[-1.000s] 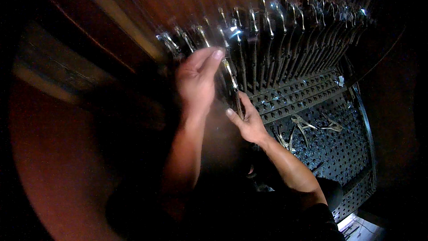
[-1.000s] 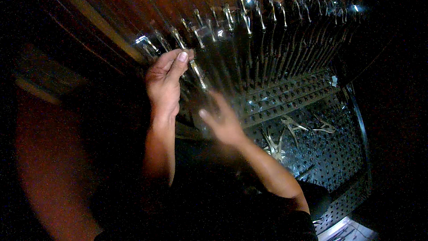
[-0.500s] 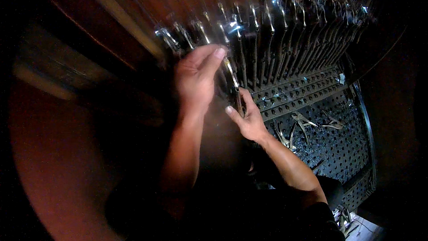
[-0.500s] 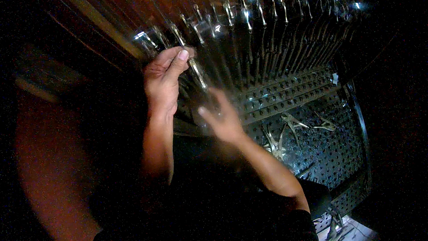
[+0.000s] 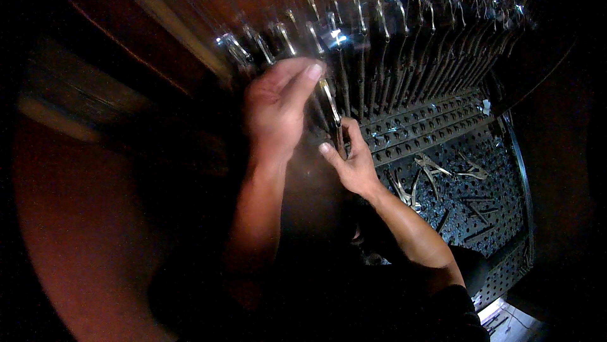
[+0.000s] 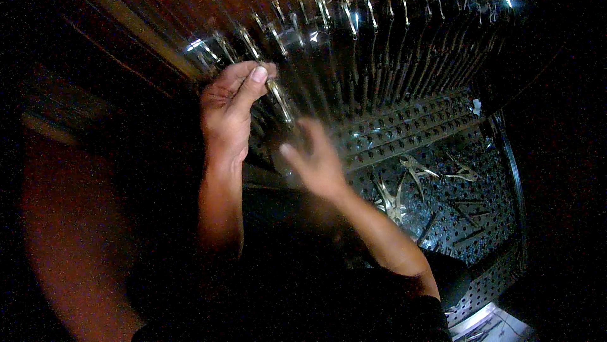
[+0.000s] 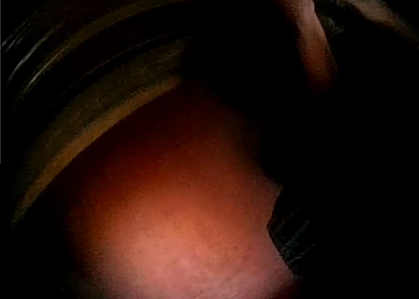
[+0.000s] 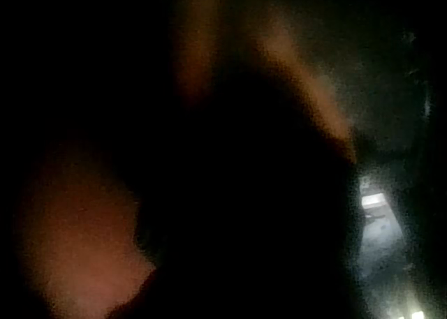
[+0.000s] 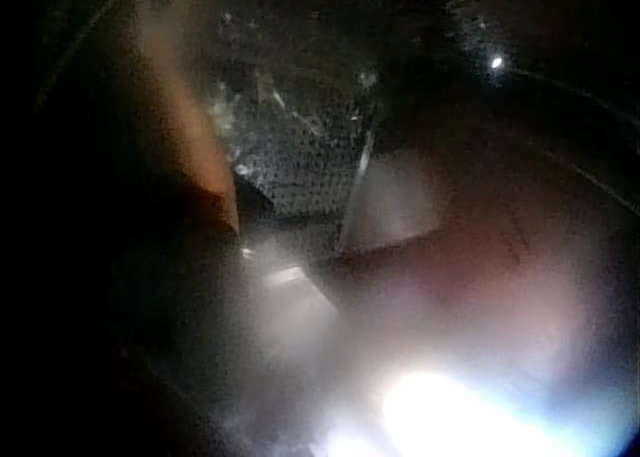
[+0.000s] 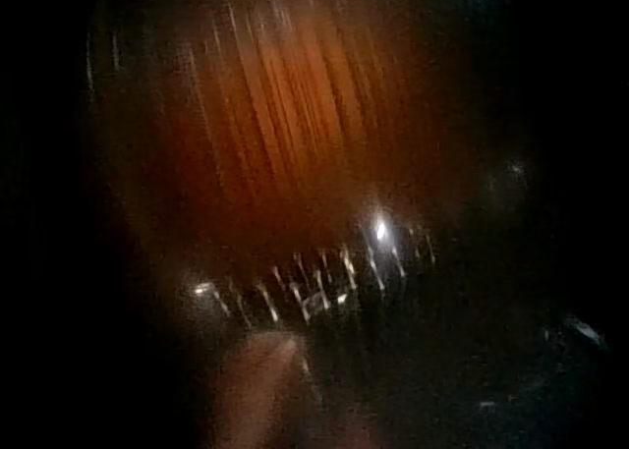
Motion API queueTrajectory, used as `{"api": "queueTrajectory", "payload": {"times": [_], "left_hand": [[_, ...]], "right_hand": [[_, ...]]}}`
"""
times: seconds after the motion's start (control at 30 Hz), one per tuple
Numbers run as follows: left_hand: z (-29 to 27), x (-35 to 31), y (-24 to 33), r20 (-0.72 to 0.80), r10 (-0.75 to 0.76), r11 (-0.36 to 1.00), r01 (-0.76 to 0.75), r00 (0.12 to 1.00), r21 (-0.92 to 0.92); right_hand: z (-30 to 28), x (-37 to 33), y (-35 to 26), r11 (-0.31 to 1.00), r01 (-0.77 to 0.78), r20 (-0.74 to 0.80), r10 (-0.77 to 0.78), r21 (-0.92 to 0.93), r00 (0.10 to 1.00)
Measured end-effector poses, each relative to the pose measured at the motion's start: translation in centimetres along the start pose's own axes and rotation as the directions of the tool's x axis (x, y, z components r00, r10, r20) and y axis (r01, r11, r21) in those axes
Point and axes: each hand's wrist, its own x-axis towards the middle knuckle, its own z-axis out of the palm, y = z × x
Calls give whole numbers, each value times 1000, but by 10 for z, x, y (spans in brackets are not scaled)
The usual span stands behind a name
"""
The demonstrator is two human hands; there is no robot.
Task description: The person sits on a perforated metal floor and uses pliers to trim thin sticks or rods that are arranged vertically in a rack. They repeatedly pick up sticks, cut them to length, and place the trimmed pieces on the floor.
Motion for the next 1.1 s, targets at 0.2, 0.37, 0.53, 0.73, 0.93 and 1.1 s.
{"api": "queueTrajectory", "payload": {"times": [0.2, 0.37, 0.53, 0.73, 0.93, 1.1], "left_hand": [[1, -2, 2, 3, -21, 999, 21, 1000, -44], [0, -2, 4, 8, -28, 999, 28, 1000, -45], [0, -1, 2, 8, -23, 997, 23, 1000, -73], [-2, 0, -1, 7, -8, 997, 8, 1000, -72], [-1, -2, 2, -11, -18, 999, 18, 1000, -46], [0, -3, 3, -13, -24, 999, 23, 1000, -47]], "right_hand": [[1, 1, 5, 993, 91, -20, -93, -79, 996], [2, 4, 6, 987, 147, -11, -148, -58, 989], [-1, 4, -1, 970, 217, 1, -218, -114, 976], [0, 4, -5, 969, 224, 13, -224, -101, 974], [6, 7, 2, 971, 239, 18, -239, -22, 971], [13, 8, 11, 974, 212, 0, -213, 77, 977]]}}
